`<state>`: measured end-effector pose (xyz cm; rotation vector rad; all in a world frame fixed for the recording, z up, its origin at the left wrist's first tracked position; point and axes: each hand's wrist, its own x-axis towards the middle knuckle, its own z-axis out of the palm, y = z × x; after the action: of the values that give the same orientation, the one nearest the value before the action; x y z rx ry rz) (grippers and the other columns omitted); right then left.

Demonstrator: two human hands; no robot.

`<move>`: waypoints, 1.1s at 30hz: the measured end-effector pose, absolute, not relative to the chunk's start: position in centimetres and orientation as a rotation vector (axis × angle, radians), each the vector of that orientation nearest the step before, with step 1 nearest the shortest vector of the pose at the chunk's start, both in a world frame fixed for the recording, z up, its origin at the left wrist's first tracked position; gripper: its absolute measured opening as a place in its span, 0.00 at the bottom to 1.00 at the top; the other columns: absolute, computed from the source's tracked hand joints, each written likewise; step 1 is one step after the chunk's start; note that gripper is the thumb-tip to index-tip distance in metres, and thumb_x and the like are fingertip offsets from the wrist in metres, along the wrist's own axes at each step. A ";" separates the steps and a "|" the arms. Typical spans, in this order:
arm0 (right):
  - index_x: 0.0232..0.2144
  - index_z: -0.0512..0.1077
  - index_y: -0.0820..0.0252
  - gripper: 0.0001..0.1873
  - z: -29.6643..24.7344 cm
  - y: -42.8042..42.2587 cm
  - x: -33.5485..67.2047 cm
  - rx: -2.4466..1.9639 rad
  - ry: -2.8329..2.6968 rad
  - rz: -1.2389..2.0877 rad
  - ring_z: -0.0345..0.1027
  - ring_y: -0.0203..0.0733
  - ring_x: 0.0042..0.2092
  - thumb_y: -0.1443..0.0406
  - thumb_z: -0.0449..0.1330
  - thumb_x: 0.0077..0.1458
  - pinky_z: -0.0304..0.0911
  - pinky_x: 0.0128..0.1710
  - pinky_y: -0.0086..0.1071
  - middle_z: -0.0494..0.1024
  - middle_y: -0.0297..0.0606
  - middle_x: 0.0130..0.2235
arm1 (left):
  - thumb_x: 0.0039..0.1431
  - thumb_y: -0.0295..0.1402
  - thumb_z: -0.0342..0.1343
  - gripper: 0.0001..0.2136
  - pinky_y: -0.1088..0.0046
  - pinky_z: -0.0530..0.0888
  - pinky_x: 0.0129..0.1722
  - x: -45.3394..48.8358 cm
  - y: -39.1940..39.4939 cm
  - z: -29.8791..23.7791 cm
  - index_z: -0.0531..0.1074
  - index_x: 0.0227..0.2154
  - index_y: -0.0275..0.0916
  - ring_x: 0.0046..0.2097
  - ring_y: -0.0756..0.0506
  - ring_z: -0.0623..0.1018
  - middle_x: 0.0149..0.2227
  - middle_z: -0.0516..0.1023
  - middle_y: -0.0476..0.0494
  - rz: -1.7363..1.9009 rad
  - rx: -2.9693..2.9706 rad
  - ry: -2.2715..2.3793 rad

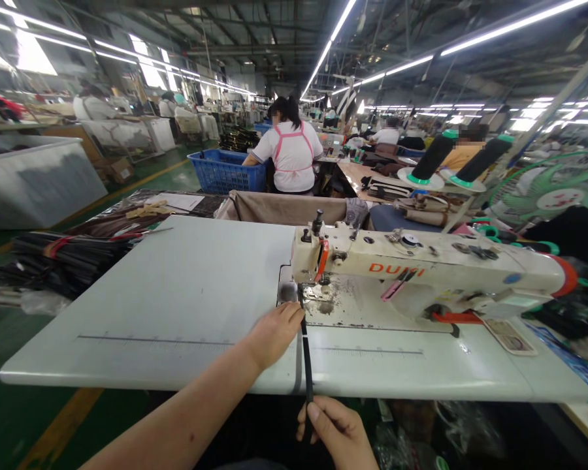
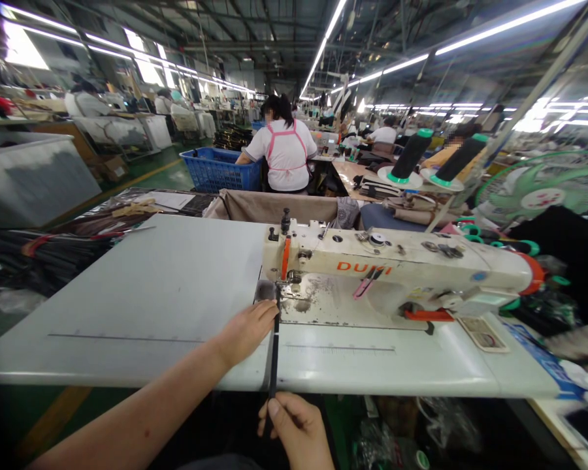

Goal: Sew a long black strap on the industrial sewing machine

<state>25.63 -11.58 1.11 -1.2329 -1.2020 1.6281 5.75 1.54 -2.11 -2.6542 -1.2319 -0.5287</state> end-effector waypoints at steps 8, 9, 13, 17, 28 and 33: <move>0.25 0.83 0.58 0.27 -0.3 -11.5 25.8 -1.222 -1.193 1.622 0.67 0.40 0.27 0.41 0.67 0.54 0.61 0.30 0.32 0.80 0.38 0.23 | 0.71 0.24 0.48 0.09 0.58 0.75 0.62 5.9 1.7 -2.6 0.71 0.48 0.37 0.58 0.39 0.77 0.53 0.77 0.37 -0.549 -2.652 -1.247; 0.25 0.83 0.58 0.27 -0.5 -11.4 25.8 -1.219 -1.190 1.627 0.68 0.40 0.27 0.41 0.67 0.54 0.61 0.30 0.33 0.80 0.38 0.23 | 0.71 0.24 0.47 0.09 0.58 0.74 0.63 5.9 1.7 -2.6 0.71 0.49 0.37 0.58 0.39 0.77 0.53 0.77 0.37 -0.549 -2.650 -1.243; 0.25 0.83 0.58 0.27 -1.0 -11.3 25.9 -1.208 -1.187 1.637 0.67 0.40 0.26 0.41 0.67 0.54 0.61 0.31 0.32 0.80 0.38 0.23 | 0.71 0.24 0.49 0.09 0.58 0.75 0.63 5.8 1.7 -2.6 0.71 0.49 0.36 0.59 0.39 0.77 0.53 0.77 0.36 -0.552 -2.646 -1.243; 0.25 0.83 0.59 0.28 -1.1 -11.2 26.0 -1.194 -1.191 1.644 0.65 0.38 0.25 0.41 0.67 0.55 0.59 0.30 0.31 0.80 0.38 0.22 | 0.70 0.24 0.49 0.12 0.59 0.73 0.65 6.0 1.8 -2.6 0.69 0.53 0.35 0.59 0.39 0.76 0.56 0.76 0.35 -0.556 -2.625 -1.243; 0.28 0.83 0.60 0.28 -2.0 -11.1 26.5 -1.155 -1.219 1.712 0.65 0.37 0.27 0.41 0.66 0.56 0.56 0.31 0.31 0.81 0.39 0.24 | 0.72 0.25 0.49 0.11 0.59 0.73 0.65 6.2 1.6 -2.5 0.70 0.52 0.34 0.59 0.39 0.77 0.54 0.77 0.36 -0.595 -2.582 -1.271; 0.26 0.81 0.60 0.25 -2.0 -10.7 26.9 -0.989 -1.436 1.703 0.64 0.38 0.31 0.44 0.65 0.60 0.58 0.36 0.32 0.76 0.36 0.28 | 0.69 0.23 0.53 0.09 0.60 0.75 0.62 5.9 1.4 -2.2 0.71 0.50 0.32 0.57 0.38 0.78 0.53 0.77 0.35 -0.600 -2.612 -1.217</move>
<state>26.85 -10.71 -2.02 -0.9892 -1.4360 1.7030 5.86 1.38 -2.20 -2.6120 -1.2171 -0.5999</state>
